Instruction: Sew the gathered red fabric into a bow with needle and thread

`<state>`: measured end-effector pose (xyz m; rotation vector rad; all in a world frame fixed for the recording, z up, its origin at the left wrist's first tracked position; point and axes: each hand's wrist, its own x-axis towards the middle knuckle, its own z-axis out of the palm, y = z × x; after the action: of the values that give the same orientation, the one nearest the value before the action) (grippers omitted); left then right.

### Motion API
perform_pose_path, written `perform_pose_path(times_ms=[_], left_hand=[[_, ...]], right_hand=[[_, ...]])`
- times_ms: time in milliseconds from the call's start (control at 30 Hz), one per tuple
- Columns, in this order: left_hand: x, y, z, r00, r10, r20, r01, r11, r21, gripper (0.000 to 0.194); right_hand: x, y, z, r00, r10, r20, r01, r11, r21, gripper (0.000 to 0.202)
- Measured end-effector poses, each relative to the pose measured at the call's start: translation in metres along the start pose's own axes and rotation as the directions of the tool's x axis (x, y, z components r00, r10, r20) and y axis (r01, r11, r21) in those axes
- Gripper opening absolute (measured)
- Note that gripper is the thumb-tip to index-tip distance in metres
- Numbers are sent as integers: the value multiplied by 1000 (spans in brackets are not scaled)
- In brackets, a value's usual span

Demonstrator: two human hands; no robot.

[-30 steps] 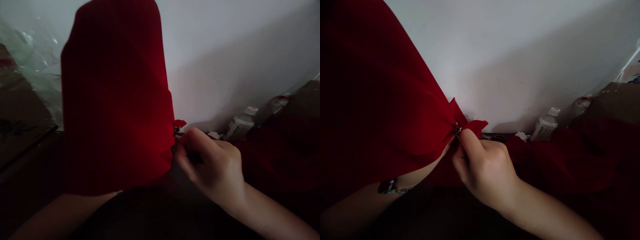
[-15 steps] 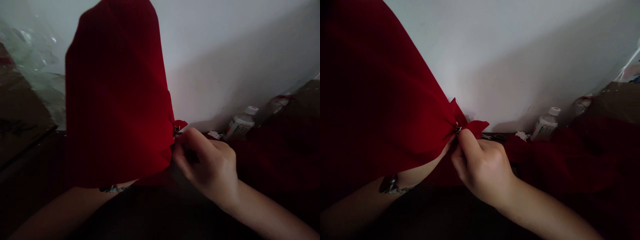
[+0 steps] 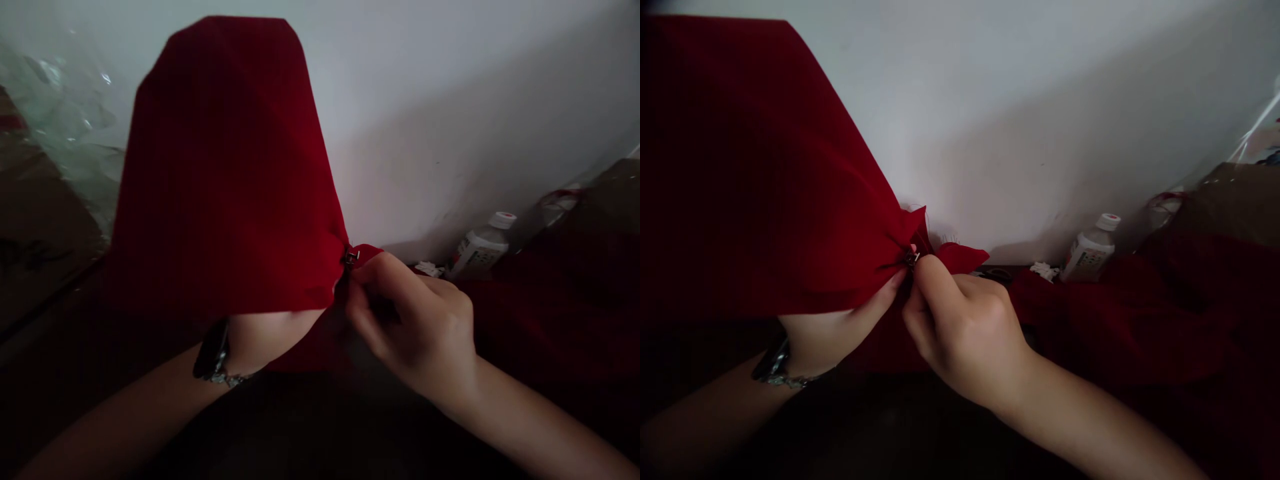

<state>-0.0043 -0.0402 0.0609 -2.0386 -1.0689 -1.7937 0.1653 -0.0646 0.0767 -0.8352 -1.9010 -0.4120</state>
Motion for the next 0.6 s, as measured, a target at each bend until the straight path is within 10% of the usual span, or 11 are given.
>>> perform_pose_path(times_ms=[600], left_hand=[[15, 15, 0, 991, -39, 128, 71, 965, -254, 9]], right_hand=[[2, -5, -3, 999, 33, 27, -33, 999, -21, 13]])
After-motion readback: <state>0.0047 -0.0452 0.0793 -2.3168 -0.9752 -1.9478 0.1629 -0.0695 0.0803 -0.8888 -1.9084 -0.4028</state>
